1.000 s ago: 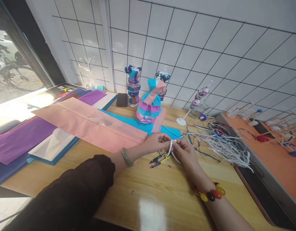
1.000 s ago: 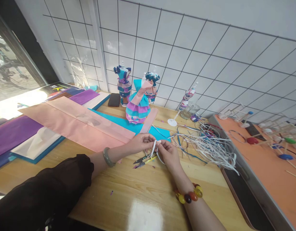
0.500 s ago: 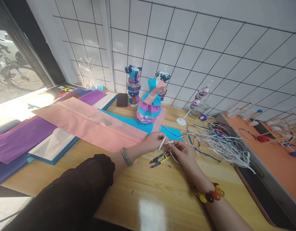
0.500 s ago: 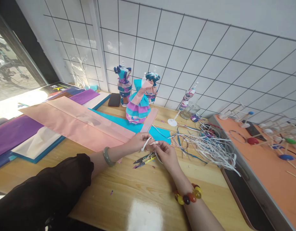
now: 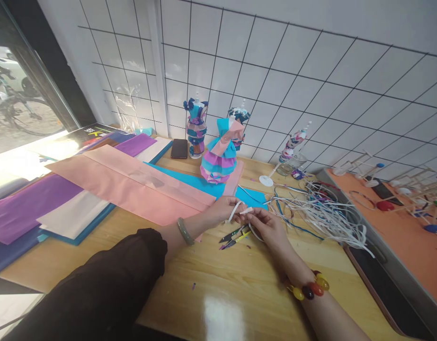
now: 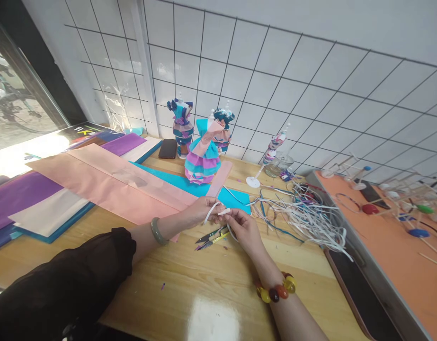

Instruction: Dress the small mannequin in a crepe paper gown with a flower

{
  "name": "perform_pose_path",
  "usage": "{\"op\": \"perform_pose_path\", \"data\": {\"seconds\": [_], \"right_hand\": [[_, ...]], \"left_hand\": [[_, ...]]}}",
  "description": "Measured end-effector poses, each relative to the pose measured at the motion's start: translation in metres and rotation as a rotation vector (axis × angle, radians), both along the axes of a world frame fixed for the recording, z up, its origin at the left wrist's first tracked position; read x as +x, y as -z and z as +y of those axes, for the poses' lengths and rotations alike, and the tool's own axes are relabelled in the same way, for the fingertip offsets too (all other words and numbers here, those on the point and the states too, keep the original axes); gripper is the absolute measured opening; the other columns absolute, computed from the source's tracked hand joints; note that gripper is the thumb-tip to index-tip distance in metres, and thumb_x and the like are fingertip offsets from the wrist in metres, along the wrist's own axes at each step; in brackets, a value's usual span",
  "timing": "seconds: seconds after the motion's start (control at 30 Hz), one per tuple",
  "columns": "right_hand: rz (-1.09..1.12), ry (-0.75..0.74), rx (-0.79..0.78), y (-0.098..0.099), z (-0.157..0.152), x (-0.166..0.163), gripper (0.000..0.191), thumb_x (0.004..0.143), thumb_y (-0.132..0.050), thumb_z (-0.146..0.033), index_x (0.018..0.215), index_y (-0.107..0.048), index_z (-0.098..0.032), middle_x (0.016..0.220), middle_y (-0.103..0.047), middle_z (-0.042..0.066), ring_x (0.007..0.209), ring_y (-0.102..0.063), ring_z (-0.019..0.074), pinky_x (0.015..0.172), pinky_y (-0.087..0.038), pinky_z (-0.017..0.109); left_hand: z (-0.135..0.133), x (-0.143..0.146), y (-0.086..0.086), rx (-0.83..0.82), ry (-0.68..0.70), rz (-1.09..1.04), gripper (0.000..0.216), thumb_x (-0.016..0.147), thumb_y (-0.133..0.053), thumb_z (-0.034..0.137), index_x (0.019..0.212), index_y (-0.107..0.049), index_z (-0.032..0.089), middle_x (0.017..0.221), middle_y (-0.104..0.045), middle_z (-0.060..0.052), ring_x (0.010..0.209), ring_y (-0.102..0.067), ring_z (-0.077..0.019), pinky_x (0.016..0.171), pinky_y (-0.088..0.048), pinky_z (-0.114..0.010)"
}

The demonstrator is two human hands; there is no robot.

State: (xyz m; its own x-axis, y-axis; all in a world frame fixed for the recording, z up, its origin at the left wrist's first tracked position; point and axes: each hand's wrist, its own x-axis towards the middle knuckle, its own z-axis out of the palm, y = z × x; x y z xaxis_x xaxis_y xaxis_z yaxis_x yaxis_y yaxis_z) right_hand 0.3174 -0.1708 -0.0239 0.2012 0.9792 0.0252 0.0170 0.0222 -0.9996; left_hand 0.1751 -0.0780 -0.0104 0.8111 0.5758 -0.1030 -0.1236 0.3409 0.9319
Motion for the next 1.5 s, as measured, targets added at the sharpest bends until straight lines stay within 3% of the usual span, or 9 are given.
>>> {"op": "perform_pose_path", "data": {"seconds": [0.37,0.57,0.7,0.77,0.93,1.07,1.2,1.4,1.5], "right_hand": [[-0.248,0.048,0.094,-0.011,-0.004,-0.005,0.02,0.075,-0.067,-0.04,0.084,-0.065,-0.022,0.08,-0.068,0.004,0.072,-0.06,0.0181,0.069,-0.046,0.031],[-0.187,0.106,0.1,-0.009,-0.003,-0.005,0.023,0.071,-0.071,-0.039,0.082,-0.06,-0.022,0.076,-0.066,0.003,0.07,-0.061,0.0176,0.067,-0.048,0.031],[-0.189,0.09,0.149,-0.01,-0.003,-0.003,0.034,0.07,-0.072,-0.037,0.097,-0.058,-0.024,0.085,-0.063,0.002,0.072,-0.062,0.0171,0.068,-0.05,0.032],[-0.281,0.058,0.18,-0.01,-0.003,-0.001,0.03,0.073,-0.068,-0.037,0.099,-0.06,-0.025,0.09,-0.063,0.004,0.073,-0.062,0.0171,0.069,-0.05,0.033],[-0.493,0.067,0.288,-0.01,-0.004,0.003,0.011,0.077,-0.065,-0.034,0.082,-0.067,-0.024,0.087,-0.063,0.005,0.083,-0.059,0.02,0.076,-0.047,0.035],[-0.476,0.066,0.258,-0.011,-0.004,0.003,0.011,0.077,-0.065,-0.034,0.081,-0.066,-0.023,0.085,-0.062,0.005,0.081,-0.058,0.0196,0.075,-0.046,0.034],[-0.389,0.01,0.146,-0.013,-0.004,0.002,0.018,0.076,-0.065,-0.039,0.078,-0.066,-0.021,0.081,-0.063,0.005,0.076,-0.06,0.0194,0.072,-0.047,0.033],[-0.207,0.054,0.023,-0.007,-0.002,0.003,0.028,0.066,-0.073,-0.044,0.076,-0.064,-0.02,0.072,-0.065,0.003,0.066,-0.062,0.0181,0.064,-0.048,0.031],[-0.134,0.062,-0.013,-0.002,0.0,0.006,0.029,0.063,-0.075,-0.044,0.076,-0.064,-0.02,0.071,-0.067,0.002,0.065,-0.062,0.018,0.064,-0.048,0.03]], "left_hand": [[0.005,-0.004,0.002,-0.163,0.131,-0.073,0.034,0.058,-0.079,0.034,0.07,-0.059,0.009,0.064,-0.058,0.0,0.058,-0.055,-0.0066,0.059,-0.042,-0.021],[0.005,-0.004,0.001,-0.212,0.161,-0.062,0.031,0.058,-0.08,0.029,0.07,-0.06,0.008,0.065,-0.056,-0.001,0.06,-0.054,-0.0064,0.059,-0.042,-0.021],[0.006,-0.005,0.001,-0.239,0.245,-0.064,0.031,0.06,-0.079,0.029,0.076,-0.063,0.007,0.066,-0.057,-0.001,0.059,-0.054,-0.0059,0.059,-0.042,-0.02],[0.007,-0.005,0.001,-0.254,0.282,-0.06,0.03,0.061,-0.078,0.028,0.075,-0.062,0.007,0.065,-0.057,-0.001,0.059,-0.054,-0.0056,0.059,-0.043,-0.019],[0.007,-0.007,-0.003,-0.258,0.296,-0.031,0.028,0.06,-0.078,0.027,0.071,-0.06,0.008,0.062,-0.056,0.0,0.057,-0.054,-0.0049,0.058,-0.042,-0.018],[0.005,-0.007,-0.006,-0.154,0.254,0.022,0.032,0.061,-0.076,0.033,0.07,-0.056,0.011,0.062,-0.056,0.0,0.055,-0.054,-0.0057,0.054,-0.041,-0.018],[0.004,-0.005,-0.007,0.094,0.16,0.088,0.035,0.065,-0.071,0.042,0.071,-0.052,0.013,0.061,-0.057,0.0,0.052,-0.055,-0.0083,0.049,-0.042,-0.02],[0.007,-0.001,0.0,0.348,0.029,0.122,0.027,0.071,-0.063,0.039,0.075,-0.054,0.014,0.066,-0.055,0.002,0.05,-0.051,-0.0068,0.046,-0.042,-0.019],[0.008,0.001,0.002,0.456,-0.028,0.096,0.022,0.075,-0.06,0.035,0.076,-0.057,0.013,0.068,-0.056,0.0,0.057,-0.053,-0.008,0.053,-0.045,-0.02]]}}
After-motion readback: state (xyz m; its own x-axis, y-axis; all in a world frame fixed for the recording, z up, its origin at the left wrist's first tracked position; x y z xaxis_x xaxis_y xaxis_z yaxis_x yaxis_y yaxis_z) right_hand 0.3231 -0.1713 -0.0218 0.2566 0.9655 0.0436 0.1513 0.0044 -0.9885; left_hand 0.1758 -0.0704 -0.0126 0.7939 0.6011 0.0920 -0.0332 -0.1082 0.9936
